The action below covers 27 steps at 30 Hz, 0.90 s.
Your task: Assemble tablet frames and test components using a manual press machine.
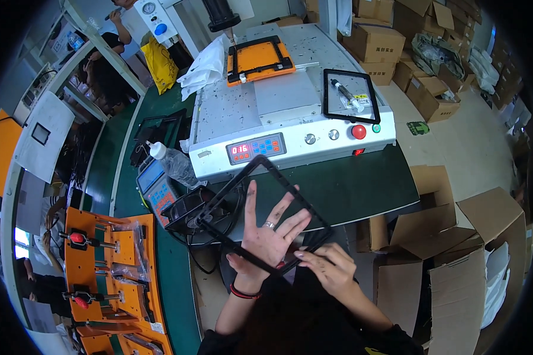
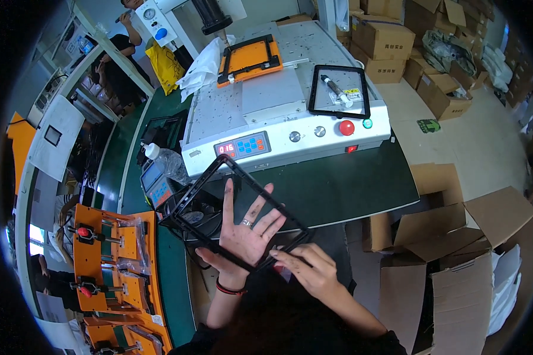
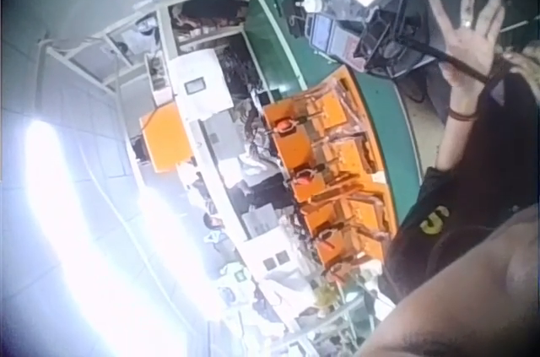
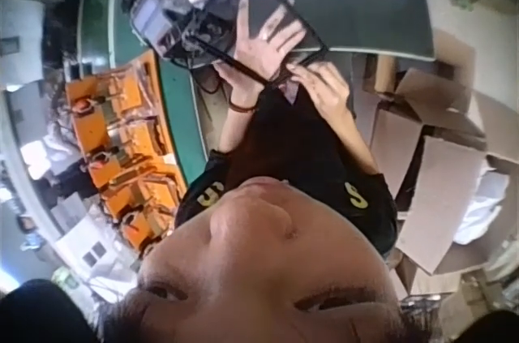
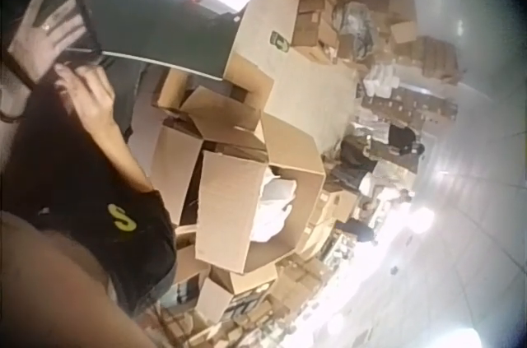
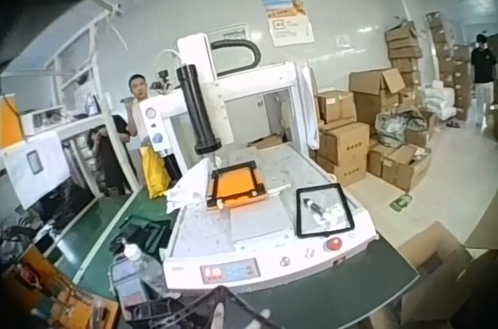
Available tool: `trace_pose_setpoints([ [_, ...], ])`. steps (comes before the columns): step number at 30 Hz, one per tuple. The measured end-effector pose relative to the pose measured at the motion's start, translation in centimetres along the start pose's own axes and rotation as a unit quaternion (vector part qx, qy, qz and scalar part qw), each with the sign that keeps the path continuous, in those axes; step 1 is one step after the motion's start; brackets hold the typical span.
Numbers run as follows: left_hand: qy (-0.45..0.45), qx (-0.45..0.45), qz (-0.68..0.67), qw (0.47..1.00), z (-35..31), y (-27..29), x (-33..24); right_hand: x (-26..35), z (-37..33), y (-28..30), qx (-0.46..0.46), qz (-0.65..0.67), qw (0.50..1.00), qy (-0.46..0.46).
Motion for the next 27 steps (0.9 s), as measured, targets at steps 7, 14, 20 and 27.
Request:
trace_pose_setpoints([
  [7,0.033,0.041,0.000,0.999,3.0,6.2,2.4,-3.0,0.0,3.9,-0.098,-0.022,0.992,-0.071],
  [14,-0.064,-0.022,0.286,0.956,3.2,3.6,-0.5,-6.0,-0.7,6.3,-0.216,0.005,0.959,-0.184],
  [20,-0.146,-0.091,0.450,0.876,7.1,-2.3,-8.7,-8.2,-1.3,6.6,-0.229,0.070,0.947,-0.215],
  [27,-0.082,-0.146,0.734,0.658,18.3,-1.3,-15.5,-8.1,-0.9,6.8,-0.210,0.096,0.955,-0.187],
])
Point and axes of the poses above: each hand's wrist, its own z-axis towards the middle knuckle, its own y-axis out of the back of the hand, x = y × z, the point moved 7 cm from there along z, towards the middle knuckle, and after that the axes turned 10 degrees about -x, right-handed, at the moved point
